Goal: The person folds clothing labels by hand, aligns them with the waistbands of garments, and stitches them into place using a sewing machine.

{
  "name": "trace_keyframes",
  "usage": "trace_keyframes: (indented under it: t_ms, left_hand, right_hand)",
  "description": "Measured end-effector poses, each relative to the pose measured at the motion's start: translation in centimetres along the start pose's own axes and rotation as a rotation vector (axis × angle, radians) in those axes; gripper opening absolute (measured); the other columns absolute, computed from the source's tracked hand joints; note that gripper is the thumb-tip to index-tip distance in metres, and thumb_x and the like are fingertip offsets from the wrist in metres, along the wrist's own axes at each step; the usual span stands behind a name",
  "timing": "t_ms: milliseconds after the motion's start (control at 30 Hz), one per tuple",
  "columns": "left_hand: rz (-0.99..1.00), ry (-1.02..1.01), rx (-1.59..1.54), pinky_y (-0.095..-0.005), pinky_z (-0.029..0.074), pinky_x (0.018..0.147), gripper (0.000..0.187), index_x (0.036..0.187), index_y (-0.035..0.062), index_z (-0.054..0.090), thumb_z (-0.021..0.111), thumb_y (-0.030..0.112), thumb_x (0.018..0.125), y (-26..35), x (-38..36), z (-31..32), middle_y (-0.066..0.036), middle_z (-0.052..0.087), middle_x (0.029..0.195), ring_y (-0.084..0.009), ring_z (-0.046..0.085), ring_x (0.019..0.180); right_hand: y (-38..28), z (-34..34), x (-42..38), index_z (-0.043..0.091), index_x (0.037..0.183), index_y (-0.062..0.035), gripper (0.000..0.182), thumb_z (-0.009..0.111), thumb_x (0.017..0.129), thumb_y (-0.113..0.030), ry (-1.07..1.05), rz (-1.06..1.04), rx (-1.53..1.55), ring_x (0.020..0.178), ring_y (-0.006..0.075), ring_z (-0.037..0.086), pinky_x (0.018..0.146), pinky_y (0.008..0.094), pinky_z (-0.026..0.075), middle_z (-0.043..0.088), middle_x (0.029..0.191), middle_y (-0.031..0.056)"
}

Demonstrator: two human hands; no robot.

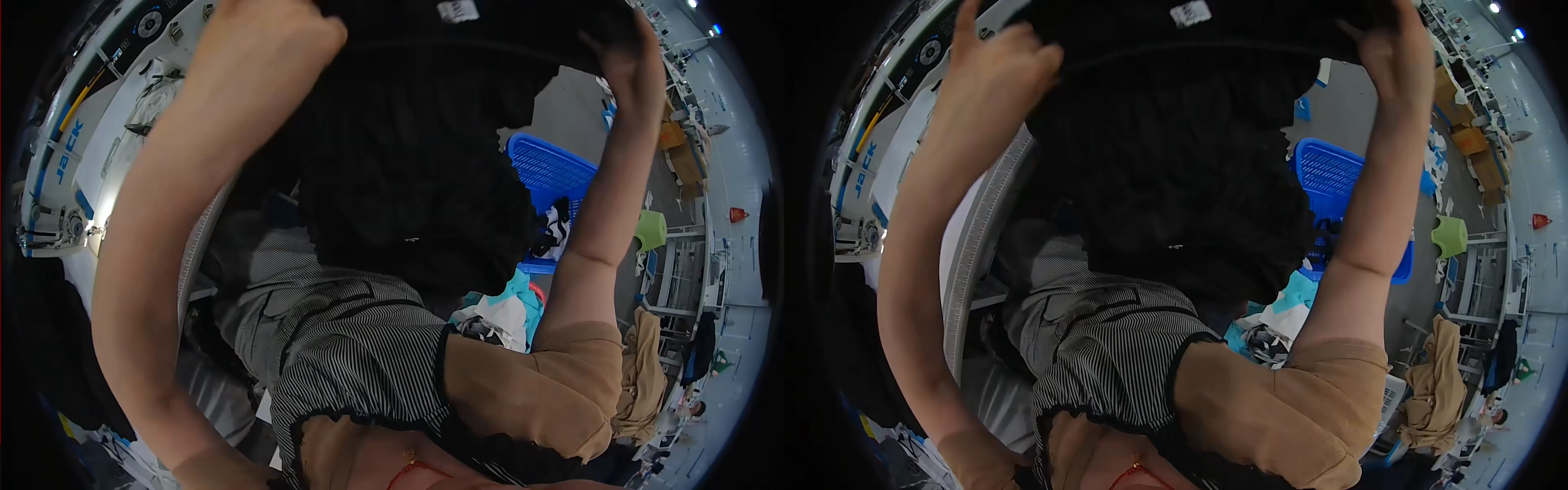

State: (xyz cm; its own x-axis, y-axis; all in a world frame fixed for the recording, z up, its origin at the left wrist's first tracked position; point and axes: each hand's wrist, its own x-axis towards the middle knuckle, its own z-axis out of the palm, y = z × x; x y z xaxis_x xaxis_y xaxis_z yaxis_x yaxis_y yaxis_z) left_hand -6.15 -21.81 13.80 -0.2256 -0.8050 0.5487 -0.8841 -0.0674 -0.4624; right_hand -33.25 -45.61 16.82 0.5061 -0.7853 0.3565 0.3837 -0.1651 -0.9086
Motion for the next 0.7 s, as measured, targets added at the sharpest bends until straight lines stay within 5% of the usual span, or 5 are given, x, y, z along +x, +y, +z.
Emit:
trace_keyframes:
  t_ms: [133,233,400,567,700]
  left_hand:
    - [-0.029,0.052,-0.150,-0.0480,0.033,0.094,0.007,0.068,0.0073,0.063,0.058,0.008,0.062,3.6,-0.3,-2.0,-0.004,0.056,0.060,-0.0170,0.058,0.076]
    - [0.134,-0.257,-0.320,-0.0529,0.029,0.097,0.014,0.074,0.0013,0.062,0.057,0.008,0.064,9.4,-6.9,0.4,-0.004,0.055,0.063,-0.0162,0.055,0.084]
    - [0.206,-0.352,-0.567,-0.0538,0.028,0.096,0.029,0.097,-0.0005,0.057,0.052,0.012,0.071,16.8,-20.1,5.8,-0.009,0.058,0.088,-0.0198,0.051,0.100]
    - [-0.254,-0.437,-1.258,-0.0413,0.032,0.095,0.033,0.108,0.0029,0.052,0.056,0.015,0.078,11.9,-23.5,-0.6,-0.012,0.056,0.101,-0.0245,0.050,0.104]
    - [-0.757,-0.416,-0.951,-0.0367,0.037,0.089,0.032,0.106,0.0021,0.053,0.060,0.014,0.077,5.6,-29.4,-8.8,-0.013,0.056,0.101,-0.0273,0.051,0.099]
  right_hand:
    - [-1.3,0.7,-7.3,0.052,0.113,-0.0014,0.035,0.052,0.086,-0.023,0.145,-0.040,-0.124,0.099,0.0247,0.054,0.081,0.0402,0.044,0.055,0.112,0.0128]
    - [2.8,-0.3,-14.6,0.052,0.108,0.0036,0.038,0.059,0.080,-0.021,-0.096,0.212,-1.139,0.091,0.0289,0.058,0.078,0.0361,0.046,0.059,0.100,0.0190]
    - [11.6,2.2,-25.7,0.053,0.101,0.0021,0.044,0.064,0.072,-0.029,-1.133,0.788,-1.772,0.071,0.0378,0.059,0.063,0.0396,0.049,0.060,0.074,0.0225]
    - [8.6,9.2,-19.2,0.061,0.078,-0.0022,0.023,0.063,0.073,-0.024,-1.212,0.468,-1.265,0.068,0.0324,0.060,0.058,0.0391,0.047,0.061,0.072,0.0160]
    - [12.2,14.2,-16.5,0.061,0.079,-0.0010,0.020,0.064,0.071,-0.019,-1.427,0.034,-1.440,0.063,0.0292,0.059,0.058,0.0360,0.047,0.060,0.070,0.0159]
